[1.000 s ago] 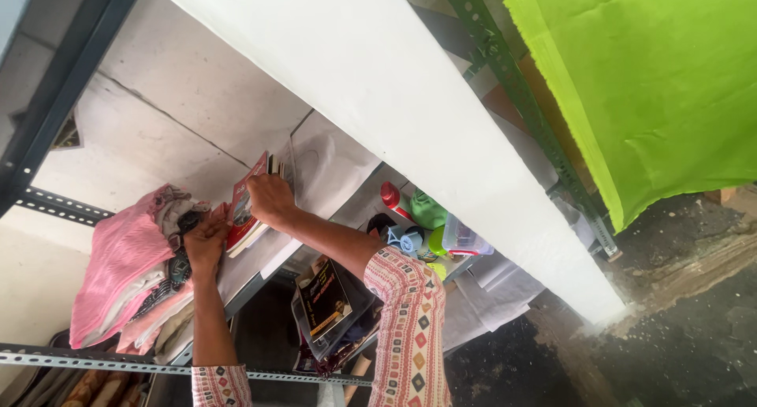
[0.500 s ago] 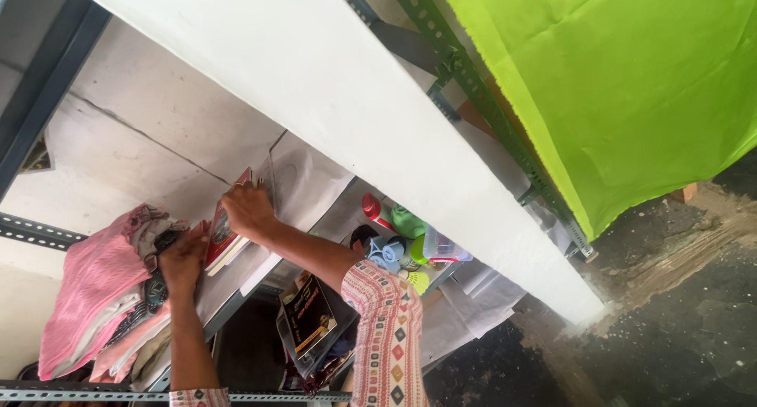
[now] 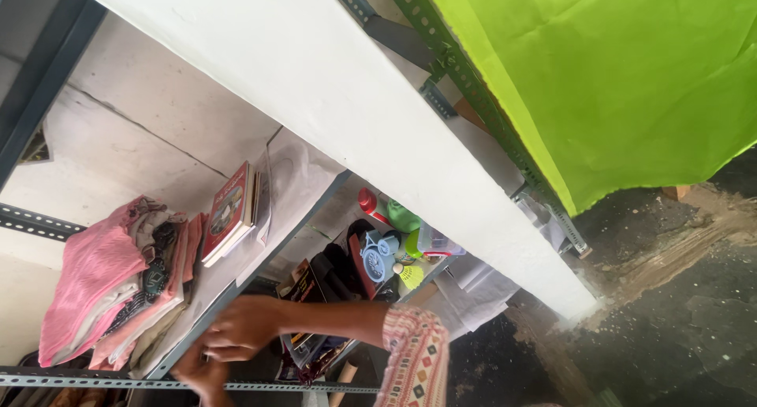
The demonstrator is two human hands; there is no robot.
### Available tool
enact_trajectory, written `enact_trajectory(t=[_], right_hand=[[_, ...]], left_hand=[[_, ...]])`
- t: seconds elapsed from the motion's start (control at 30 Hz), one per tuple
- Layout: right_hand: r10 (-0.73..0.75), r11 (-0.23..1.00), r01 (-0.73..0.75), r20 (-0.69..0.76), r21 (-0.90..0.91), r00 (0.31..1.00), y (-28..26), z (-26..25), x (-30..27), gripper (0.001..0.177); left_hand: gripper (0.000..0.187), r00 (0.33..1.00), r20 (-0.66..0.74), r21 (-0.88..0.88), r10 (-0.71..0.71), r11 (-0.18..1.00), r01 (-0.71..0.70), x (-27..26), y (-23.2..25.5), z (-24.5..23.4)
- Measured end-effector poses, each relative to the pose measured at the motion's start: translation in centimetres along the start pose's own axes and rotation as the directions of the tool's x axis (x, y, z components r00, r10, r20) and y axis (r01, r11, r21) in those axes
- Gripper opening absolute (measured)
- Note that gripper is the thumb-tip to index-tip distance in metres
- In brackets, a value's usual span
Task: The person removes several books and folded clothes from a metal shelf, then places them back in a neat stack. The person handles books, a gray folded cloth, a dark blue garment, and a patterned brown cloth, arranging them on the shelf.
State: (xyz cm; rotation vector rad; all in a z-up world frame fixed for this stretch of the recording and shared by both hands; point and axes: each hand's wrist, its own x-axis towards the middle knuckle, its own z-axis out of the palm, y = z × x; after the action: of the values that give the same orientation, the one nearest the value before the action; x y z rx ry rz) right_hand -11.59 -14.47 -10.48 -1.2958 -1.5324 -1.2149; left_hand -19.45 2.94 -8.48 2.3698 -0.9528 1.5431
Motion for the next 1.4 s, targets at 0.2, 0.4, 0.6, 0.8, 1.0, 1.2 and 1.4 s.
enact_trajectory(t=[0.2,0.4,0.6,0.8,1.0,1.2,1.4], right_hand=[[0.827,0.528,-0.844,0.280,-0.092,0.487,-1.7,0.8,-10.5,0.017],[0.969,0.224,-0.956,-0.058,-0.192,0.239,-2.5,-0.4,-14.3,0.042],[0.996,0.078,-0.993,-0.041,-0.092,0.082,-2.7,0.1,-14.3,0.034],[0.999,-0.018,-0.998,0.025,-0.057,-0.019,-2.2,0.5,-14.8,0.034],[0.996,-0.086,-0.985,0.037,0.147,-0.081,-1.7,0.6,-15.6,0.046],[0.942,-0.177,-0.915,0.332,0.363,-0.051,-1.8,1.3,-15.8,0.050],[0.893,-0.023,-0.878,0.405,0.478,0.197,-3.4,2.8,-16.7,0.034]], left_hand=[[0.019,0.688,0.298,0.045,-0.661,0.730,0.682,-5.4,5.2,7.9],[0.050,0.836,0.114,0.440,-0.537,0.782,0.442,-8.4,9.1,11.4],[0.056,0.526,0.131,0.148,-0.840,0.541,0.828,-9.3,9.0,11.8],[0.049,0.336,0.154,-0.019,-0.929,0.337,0.941,-8.0,9.8,11.6],[0.046,0.427,0.091,-0.131,-0.900,0.414,0.901,-5.4,12.0,10.5],[0.044,0.114,0.450,-0.595,-0.886,-0.202,0.778,-6.1,9.6,7.9],[0.045,0.334,0.468,-0.534,-0.818,0.040,0.845,-7.0,8.8,4.9]])
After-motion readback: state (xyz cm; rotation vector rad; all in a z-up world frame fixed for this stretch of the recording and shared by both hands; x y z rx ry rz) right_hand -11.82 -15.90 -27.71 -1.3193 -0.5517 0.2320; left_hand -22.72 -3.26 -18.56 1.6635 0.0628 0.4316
